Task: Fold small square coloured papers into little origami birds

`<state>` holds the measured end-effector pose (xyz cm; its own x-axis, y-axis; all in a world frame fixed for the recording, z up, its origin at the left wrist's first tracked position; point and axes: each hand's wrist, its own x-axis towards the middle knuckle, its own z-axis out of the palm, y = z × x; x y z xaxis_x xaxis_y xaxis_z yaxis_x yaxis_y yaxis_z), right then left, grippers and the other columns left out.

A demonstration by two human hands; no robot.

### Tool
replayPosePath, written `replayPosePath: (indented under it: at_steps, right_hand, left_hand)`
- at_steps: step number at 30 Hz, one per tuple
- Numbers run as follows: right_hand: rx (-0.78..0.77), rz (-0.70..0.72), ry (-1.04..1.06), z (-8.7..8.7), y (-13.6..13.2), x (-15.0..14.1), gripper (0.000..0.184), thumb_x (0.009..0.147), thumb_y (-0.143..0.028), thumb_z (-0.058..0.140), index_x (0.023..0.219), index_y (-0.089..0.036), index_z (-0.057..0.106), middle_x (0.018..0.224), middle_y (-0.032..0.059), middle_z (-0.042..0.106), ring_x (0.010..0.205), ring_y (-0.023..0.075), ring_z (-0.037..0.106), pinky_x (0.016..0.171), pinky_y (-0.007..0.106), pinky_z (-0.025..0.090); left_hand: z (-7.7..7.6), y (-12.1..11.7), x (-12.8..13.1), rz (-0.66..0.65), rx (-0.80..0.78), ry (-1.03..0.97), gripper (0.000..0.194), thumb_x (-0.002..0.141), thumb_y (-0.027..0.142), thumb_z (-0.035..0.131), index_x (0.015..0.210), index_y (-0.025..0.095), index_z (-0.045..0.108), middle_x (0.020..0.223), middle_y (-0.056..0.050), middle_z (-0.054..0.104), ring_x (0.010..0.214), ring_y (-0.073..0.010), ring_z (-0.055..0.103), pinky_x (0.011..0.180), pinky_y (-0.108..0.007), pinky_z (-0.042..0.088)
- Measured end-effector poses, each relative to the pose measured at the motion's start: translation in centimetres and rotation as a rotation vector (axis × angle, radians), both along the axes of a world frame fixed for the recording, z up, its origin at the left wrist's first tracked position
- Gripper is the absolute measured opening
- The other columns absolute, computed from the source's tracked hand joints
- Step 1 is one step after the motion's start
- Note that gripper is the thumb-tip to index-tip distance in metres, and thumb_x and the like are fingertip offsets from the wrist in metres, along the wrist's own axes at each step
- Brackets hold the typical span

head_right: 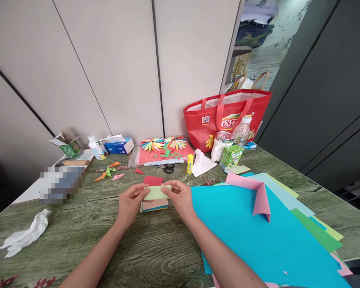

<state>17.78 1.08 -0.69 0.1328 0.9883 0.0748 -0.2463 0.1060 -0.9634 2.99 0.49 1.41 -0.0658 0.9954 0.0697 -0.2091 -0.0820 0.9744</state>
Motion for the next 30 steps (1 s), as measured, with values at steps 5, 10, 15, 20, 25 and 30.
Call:
replayPosePath:
  at_steps: [5, 10, 15, 20, 25, 30]
  right_hand:
    - [0.002, 0.002, 0.010, 0.0, 0.0, 0.1, 0.024, 0.054, -0.031, 0.073, 0.072, -0.017, 0.064, 0.061, -0.0004, 0.065, 0.055, 0.0131, 0.057, 0.052, 0.024, 0.042]
    - [0.006, -0.002, -0.013, 0.3, 0.0, 0.1, 0.022, 0.055, -0.031, 0.072, 0.070, -0.017, 0.066, 0.058, -0.0010, 0.063, 0.051, 0.0116, 0.052, 0.049, 0.023, 0.039]
    - [-0.008, 0.015, -0.025, 0.1, 0.1, 0.2, 0.023, 0.055, -0.033, 0.072, 0.071, -0.017, 0.065, 0.059, -0.0007, 0.064, 0.052, 0.0126, 0.053, 0.050, 0.024, 0.040]
    - [0.054, 0.128, -0.220, -0.2, 0.5, 0.8, 0.024, 0.063, -0.033, 0.065, 0.081, -0.017, 0.064, 0.073, 0.0030, 0.066, 0.058, 0.0143, 0.055, 0.051, 0.024, 0.041]
    - [0.143, 0.174, -0.424, 0.0, 0.6, 1.1, 0.018, 0.069, -0.030, 0.060, 0.078, -0.017, 0.068, 0.079, 0.0054, 0.068, 0.067, 0.0172, 0.058, 0.058, 0.026, 0.042]
    - [0.135, 0.184, -0.393, 0.1, 0.5, 1.1, 0.019, 0.067, -0.032, 0.062, 0.077, -0.018, 0.069, 0.076, 0.0053, 0.069, 0.066, 0.0182, 0.059, 0.055, 0.026, 0.042]
  left_hand:
    - [0.1, 0.0, 0.1, 0.001, -0.016, -0.007, 0.024, 0.056, 0.026, 0.072, 0.075, 0.014, 0.064, 0.063, -0.001, 0.069, 0.057, -0.0178, 0.063, 0.050, -0.032, 0.057]
    - [0.1, 0.0, 0.1, -0.003, -0.032, -0.016, 0.025, 0.055, 0.026, 0.072, 0.075, 0.013, 0.064, 0.063, -0.001, 0.069, 0.056, -0.0176, 0.063, 0.051, -0.033, 0.057]
    - [0.0, 0.0, 0.1, 0.001, -0.032, -0.005, 0.026, 0.054, 0.027, 0.073, 0.075, 0.013, 0.064, 0.061, -0.001, 0.069, 0.056, -0.0178, 0.063, 0.050, -0.033, 0.057]
    - [-0.1, 0.1, -0.1, -0.048, -0.041, 0.020, 0.025, 0.055, 0.027, 0.072, 0.075, 0.013, 0.063, 0.061, 0.000, 0.068, 0.055, -0.0165, 0.062, 0.049, -0.031, 0.056]
    - [-0.5, 0.4, -0.6, -0.121, -0.046, 0.066, 0.024, 0.058, 0.026, 0.071, 0.075, 0.012, 0.063, 0.058, 0.000, 0.067, 0.054, -0.0160, 0.061, 0.051, -0.032, 0.057]
    - [-0.8, 0.6, -0.9, -0.154, -0.032, 0.099, 0.023, 0.059, 0.025, 0.070, 0.076, 0.012, 0.062, 0.057, 0.000, 0.066, 0.054, -0.0161, 0.061, 0.052, -0.032, 0.057]
